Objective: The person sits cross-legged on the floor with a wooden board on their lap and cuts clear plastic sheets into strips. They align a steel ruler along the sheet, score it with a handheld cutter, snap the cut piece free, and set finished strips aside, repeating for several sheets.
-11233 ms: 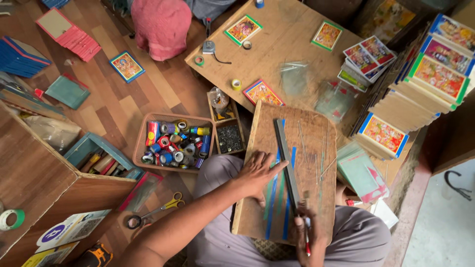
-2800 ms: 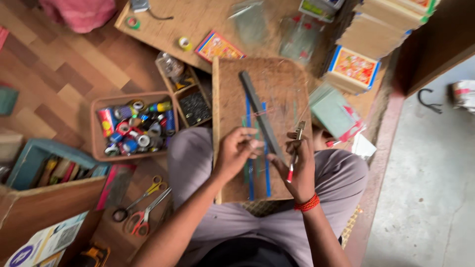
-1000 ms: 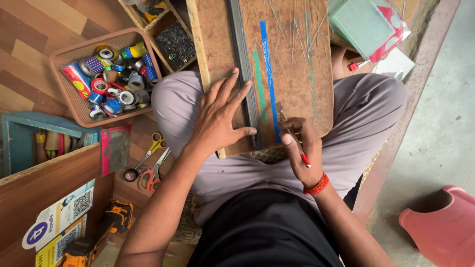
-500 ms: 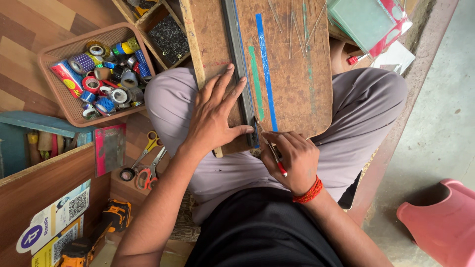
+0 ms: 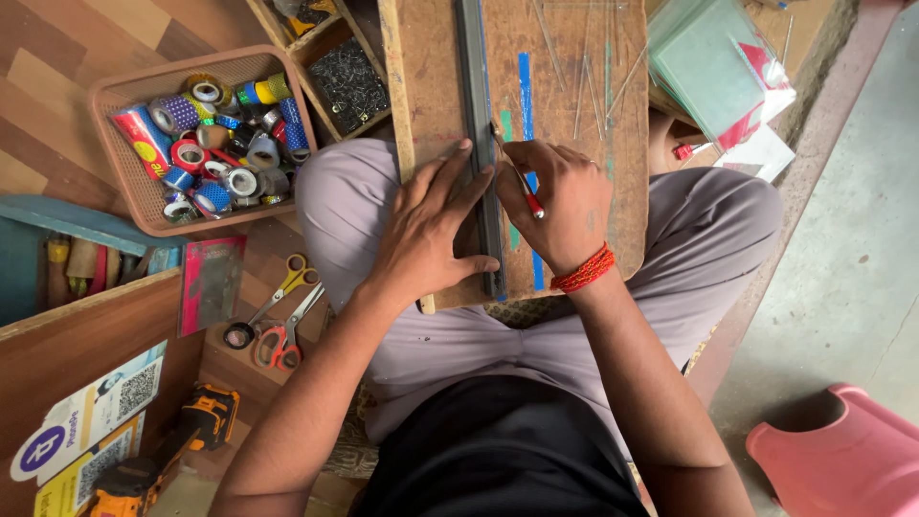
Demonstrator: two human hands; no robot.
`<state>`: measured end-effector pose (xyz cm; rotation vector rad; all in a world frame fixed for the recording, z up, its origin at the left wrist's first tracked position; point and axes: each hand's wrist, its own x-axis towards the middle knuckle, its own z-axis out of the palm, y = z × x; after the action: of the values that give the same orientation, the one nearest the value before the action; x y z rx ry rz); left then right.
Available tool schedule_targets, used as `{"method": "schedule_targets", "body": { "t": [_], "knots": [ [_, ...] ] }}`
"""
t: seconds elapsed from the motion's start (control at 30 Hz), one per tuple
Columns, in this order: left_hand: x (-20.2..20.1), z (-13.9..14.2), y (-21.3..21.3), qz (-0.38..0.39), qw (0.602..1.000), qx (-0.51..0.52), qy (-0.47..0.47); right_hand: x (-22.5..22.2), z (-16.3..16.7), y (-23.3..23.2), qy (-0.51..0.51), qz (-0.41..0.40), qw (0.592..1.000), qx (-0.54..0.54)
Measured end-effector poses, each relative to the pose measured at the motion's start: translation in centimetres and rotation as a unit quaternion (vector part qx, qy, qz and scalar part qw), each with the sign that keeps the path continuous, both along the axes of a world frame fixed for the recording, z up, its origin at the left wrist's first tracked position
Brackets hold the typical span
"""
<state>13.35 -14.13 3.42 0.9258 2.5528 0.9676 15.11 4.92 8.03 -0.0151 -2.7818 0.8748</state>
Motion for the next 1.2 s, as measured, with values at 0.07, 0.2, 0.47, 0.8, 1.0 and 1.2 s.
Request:
{"method": "schedule_targets", "body": {
  "t": [0.07, 0.2, 0.47, 0.8, 1.0, 1.2],
  "knots": [
    [-0.2, -0.1, -0.2, 0.001, 1.0, 0.009, 0.007, -0.2, 0.1, -0.3, 0.0, -0.003, 1.0, -0.006],
    [-0.5, -0.4, -0.5, 0.004, 1.0, -0.001, -0.003, -0.4, 0.2, -0.6, -0.019, -0.023, 0.999, -0.034],
    [-0.1, -1.1, -0.6, 0.001, 1.0, 0.003, 0.007, -2.5, 0.7, -0.2, -0.043, 0.028, 0.999, 0.016],
    [0.2, -0.6, -0.8, 0.001, 0.999, 0.033, 0.022, 6.4, 4.1, -2.1, -0.149, 0.032, 0.988, -0.018],
    [1.4, -0.2, -0.4, -0.008, 1.0, -0.003, 0.01, 11.3, 4.1, -2.1, -0.112, -0.017, 0.993, -0.032],
    [1.1, 1.1, -0.6, -0.017, 0.994, -0.054, 0.096, 12.8, 1.0, -3.0, -0.005, 0.018, 0.997, -0.078]
  ]
}}
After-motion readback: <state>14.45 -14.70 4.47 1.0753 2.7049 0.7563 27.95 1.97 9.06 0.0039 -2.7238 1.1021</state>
